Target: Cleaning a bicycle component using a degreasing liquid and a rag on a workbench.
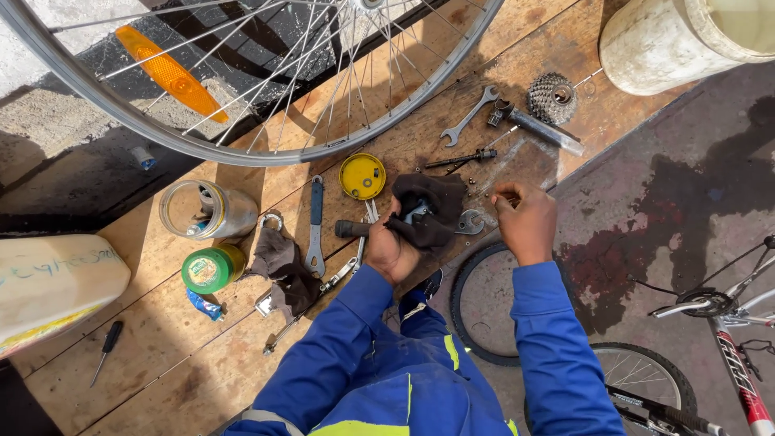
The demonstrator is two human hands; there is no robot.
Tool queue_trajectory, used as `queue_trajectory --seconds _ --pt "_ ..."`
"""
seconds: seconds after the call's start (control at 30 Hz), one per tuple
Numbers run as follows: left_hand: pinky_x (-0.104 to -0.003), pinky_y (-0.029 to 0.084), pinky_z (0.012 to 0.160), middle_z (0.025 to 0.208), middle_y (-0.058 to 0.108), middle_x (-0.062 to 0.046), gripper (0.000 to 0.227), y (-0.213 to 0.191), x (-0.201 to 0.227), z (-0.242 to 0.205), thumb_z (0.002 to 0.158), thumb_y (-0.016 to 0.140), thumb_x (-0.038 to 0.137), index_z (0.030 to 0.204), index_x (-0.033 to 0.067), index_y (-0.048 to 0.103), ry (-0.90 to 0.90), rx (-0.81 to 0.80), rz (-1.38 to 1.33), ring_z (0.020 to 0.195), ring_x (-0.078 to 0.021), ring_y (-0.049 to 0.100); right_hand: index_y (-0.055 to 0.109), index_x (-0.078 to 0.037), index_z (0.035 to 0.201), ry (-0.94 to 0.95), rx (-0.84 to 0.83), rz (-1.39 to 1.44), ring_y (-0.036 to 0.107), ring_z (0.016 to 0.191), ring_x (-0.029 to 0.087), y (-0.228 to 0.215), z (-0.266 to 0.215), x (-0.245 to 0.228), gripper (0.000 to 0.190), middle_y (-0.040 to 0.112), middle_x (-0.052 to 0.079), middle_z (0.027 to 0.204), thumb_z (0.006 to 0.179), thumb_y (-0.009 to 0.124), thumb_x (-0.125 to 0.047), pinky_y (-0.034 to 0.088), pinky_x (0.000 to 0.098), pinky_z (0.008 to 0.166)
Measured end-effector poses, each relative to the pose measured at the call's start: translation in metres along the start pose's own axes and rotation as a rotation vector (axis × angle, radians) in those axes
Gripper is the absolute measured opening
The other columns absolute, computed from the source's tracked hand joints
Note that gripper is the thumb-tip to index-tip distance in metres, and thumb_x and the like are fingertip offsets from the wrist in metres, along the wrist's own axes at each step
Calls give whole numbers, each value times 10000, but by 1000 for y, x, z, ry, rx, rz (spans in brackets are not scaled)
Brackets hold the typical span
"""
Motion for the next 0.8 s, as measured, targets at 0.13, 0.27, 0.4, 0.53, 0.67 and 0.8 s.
queue_trajectory --seconds 0.13,0.27,0.4,0.53,0.67,0.8 --pt "-514 480 1055 1255 632 -228 418 -6 -1 5 1026 478 345 1260 26 613 -2 -4 19 1161 -358 619 730 -9 949 -55 -32 -133 694 759 327 22 4 17 108 656 154 794 843 743 -21 590 388 603" --pt "-535 472 1059 1241 637 -236 422 -7 -1 9 1018 493 351 1247 20 621 -12 -3 21 1160 -372 618 732 -11 981 -119 -91 -251 685 771 393 38 11 4 136 647 170 842 858 701 -60 575 469 652" --pt "-526 481 1051 1254 631 -235 412 -5 0 7 1024 485 338 1256 22 611 14 0 17 1164 -369 616 743 -34 953 -167 -174 -407 675 781 444 60 15 6 139 653 187 876 846 694 -108 569 529 686" --pt "-529 482 1050 1239 644 -225 409 -19 9 14 1016 498 343 1240 25 624 49 18 30 1154 -364 625 734 -43 931 -181 -180 -402 667 764 451 64 17 9 127 639 176 879 844 702 -130 559 545 667" --pt "-511 489 1045 1259 632 -225 400 -19 10 8 1024 482 324 1261 29 612 89 4 19 1165 -365 617 692 -45 969 -215 -178 -380 671 798 449 64 17 0 161 617 164 919 830 713 -124 560 527 671" --pt "-502 491 1047 1264 630 -221 392 -18 8 9 1027 474 312 1260 28 610 132 -4 -1 1166 -358 616 667 -38 974 -230 -215 -397 680 806 419 69 20 -3 161 605 141 938 853 696 -140 567 492 701"
Point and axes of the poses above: each hand's wrist, its own z-axis towards the middle knuckle, its own y-axis out of the palm, x = y × z, the point moved 8 cm from there along z, towards the middle knuckle
